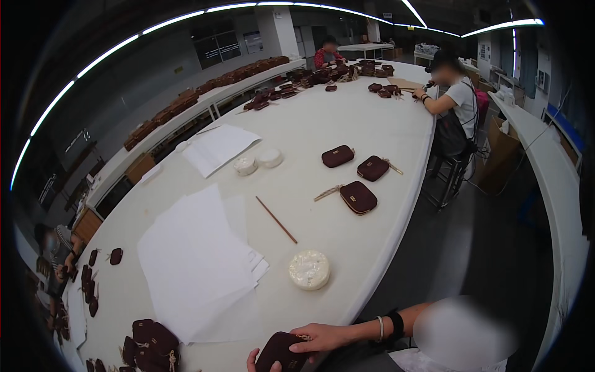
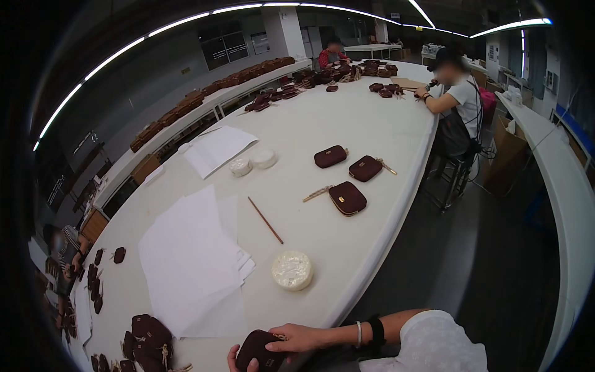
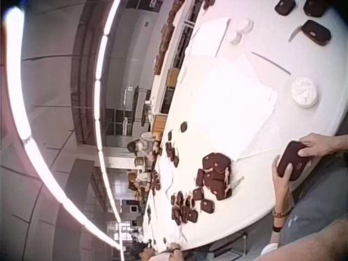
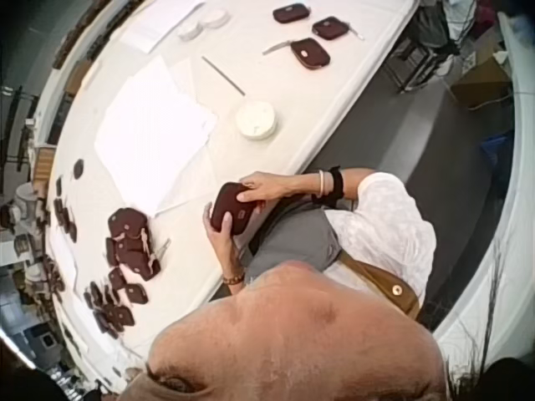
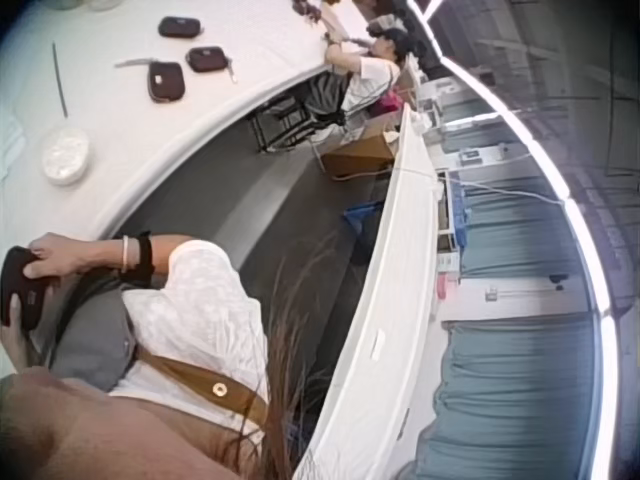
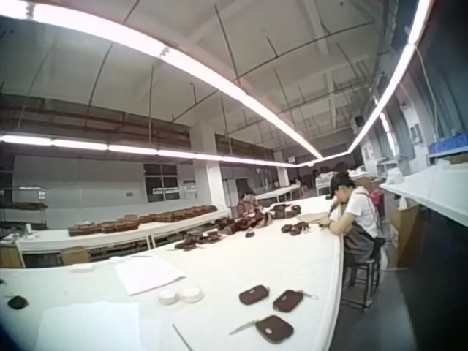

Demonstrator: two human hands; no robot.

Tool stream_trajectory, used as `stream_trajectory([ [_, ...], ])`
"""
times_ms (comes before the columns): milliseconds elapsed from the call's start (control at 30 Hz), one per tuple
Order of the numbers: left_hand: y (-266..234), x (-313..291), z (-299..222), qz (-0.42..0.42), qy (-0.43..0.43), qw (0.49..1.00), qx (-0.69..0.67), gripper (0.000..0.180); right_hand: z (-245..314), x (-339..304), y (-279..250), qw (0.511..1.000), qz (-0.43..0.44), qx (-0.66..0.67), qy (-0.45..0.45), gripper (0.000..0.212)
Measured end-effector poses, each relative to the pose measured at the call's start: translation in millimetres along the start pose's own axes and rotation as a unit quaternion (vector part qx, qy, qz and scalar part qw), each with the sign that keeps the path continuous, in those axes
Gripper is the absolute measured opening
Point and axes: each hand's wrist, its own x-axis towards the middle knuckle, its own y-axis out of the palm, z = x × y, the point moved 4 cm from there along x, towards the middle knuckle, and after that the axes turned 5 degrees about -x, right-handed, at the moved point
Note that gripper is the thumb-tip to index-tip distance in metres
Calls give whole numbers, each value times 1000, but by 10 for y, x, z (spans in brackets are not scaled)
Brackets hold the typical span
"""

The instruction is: The person repeatedly picks up small maroon pouches, opens them, and stuffs white tissue paper inside to maintain shape. They use a thin wooden stick to push the paper deeper into the pouches. The person then zips the pouches closed and places them on the table.

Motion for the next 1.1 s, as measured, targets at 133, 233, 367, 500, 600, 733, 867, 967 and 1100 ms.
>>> stream_trajectory([
  [133, -22, 6, -19, -2, 25, 999, 25, 53, 0, 4, 11, 1000, 0, 4, -2, 57],
  [233, -41, 5, -4, -7, 22, 999, 39, 50, 54, -23, 9, 1000, 18, -6, 14, 53],
  [367, -59, -6, 5, -12, 14, 999, 27, 50, 216, -69, 15, 998, 39, -32, 33, 52],
  [500, -59, -5, 19, -12, 9, 1000, 11, 50, 214, -79, 14, 998, 38, -33, 31, 52],
  [600, -53, -5, 26, -10, 12, 1000, 1, 50, 182, -63, 5, 999, 40, -27, 22, 53],
  [733, -24, -4, 7, -8, 20, 1000, 2, 52, 187, -67, -4, 998, 41, -34, 19, 52],
  [867, -36, -13, 11, -17, 14, 1000, -15, 55, 241, -72, -5, 998, 44, -46, 21, 52],
  [967, -39, -3, 29, -12, 18, 1000, -19, 54, 178, -54, -7, 999, 22, -31, -12, 54],
  [1100, -4, -25, -8, -25, 11, 1000, -9, 52, 244, -89, -30, 999, 33, -32, 24, 51],
])
